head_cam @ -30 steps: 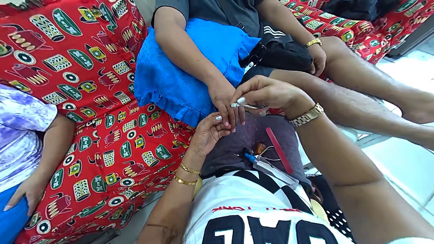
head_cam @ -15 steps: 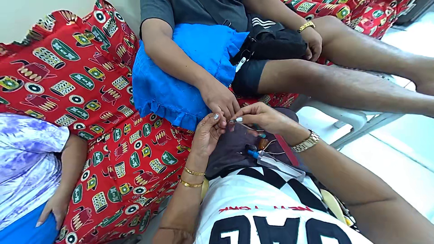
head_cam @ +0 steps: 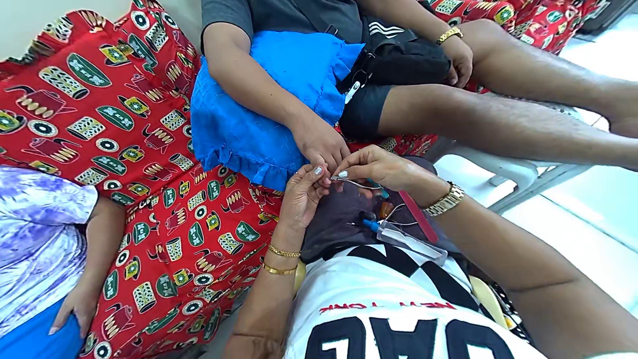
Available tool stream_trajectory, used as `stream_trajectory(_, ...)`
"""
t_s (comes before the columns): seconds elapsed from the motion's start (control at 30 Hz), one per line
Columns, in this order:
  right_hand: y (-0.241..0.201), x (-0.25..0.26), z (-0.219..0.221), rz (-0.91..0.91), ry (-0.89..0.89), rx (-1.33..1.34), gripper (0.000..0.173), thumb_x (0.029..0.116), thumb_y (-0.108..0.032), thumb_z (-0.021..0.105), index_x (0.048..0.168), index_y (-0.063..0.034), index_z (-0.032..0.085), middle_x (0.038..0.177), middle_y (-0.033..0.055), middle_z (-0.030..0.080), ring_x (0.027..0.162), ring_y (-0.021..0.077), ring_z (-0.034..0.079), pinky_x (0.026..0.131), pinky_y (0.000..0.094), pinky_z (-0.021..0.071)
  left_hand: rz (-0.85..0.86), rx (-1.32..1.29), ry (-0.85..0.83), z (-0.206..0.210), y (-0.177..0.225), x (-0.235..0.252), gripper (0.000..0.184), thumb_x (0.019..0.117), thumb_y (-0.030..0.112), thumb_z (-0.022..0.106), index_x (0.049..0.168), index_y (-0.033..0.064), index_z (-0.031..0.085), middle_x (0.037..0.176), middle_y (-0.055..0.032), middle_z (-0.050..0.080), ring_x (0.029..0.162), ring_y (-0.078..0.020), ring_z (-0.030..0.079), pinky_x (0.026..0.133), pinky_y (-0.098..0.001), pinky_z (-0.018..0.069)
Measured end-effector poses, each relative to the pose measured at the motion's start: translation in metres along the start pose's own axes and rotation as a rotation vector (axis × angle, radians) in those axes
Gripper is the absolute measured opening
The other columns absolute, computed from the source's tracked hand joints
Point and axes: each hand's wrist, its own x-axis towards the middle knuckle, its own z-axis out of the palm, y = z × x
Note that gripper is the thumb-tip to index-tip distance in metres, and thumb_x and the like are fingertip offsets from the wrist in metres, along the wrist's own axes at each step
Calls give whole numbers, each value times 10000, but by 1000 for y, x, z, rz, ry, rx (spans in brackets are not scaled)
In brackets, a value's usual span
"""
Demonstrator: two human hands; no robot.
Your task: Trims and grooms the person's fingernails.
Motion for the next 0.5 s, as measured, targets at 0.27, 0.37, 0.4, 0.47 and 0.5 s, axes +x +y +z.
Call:
stream_trajectory(0.27, -10, 1, -15, -99, -102, -179, 202, 1046, -54, 534, 1021, 4, 726, 662, -20, 647, 431, -10, 482, 403, 142, 406, -26, -5, -38, -4, 1, -1, 174, 1023, 126, 563, 941, 93, 713, 832, -35, 705, 710, -76, 681, 650, -193, 577)
stream_trajectory(0.37, -30, 5, -14, -84, -144, -357, 213, 1049, -66, 542, 1040, 16, 738, 680, 14, 649, 433, 11, 482, 406, 162, 397, -30, -13, -32, -4, 1, -1, 166, 1014, 117, 573, 915, 93, 704, 822, -46, 707, 693, -80, 683, 636, -195, 575)
stream_trajectory(0.4, -36, 7, -15, -75, -174, -399, 221, 1051, -65, 537, 1040, 15, 743, 699, 20, 670, 435, 16, 490, 408, 167, 403, -26, -10, -32, -4, 1, -1, 166, 1012, 115, 576, 905, 96, 702, 818, -44, 704, 688, -79, 680, 628, -192, 571)
stream_trajectory(0.47, -44, 14, -16, -63, -240, -468, 232, 1055, -84, 540, 1003, -2, 751, 724, 7, 709, 441, 14, 514, 410, 169, 414, -21, 7, -36, -4, 1, 0, 175, 1014, 119, 570, 885, 112, 689, 806, -30, 689, 685, -72, 668, 624, -185, 560)
stream_trajectory(0.5, -47, 18, -16, -49, -268, -498, 239, 1057, -93, 541, 1000, -9, 757, 741, 5, 726, 448, 19, 524, 416, 176, 416, -19, 11, -38, -4, 1, 0, 173, 1012, 117, 572, 879, 116, 684, 798, -27, 683, 683, -72, 663, 622, -186, 557)
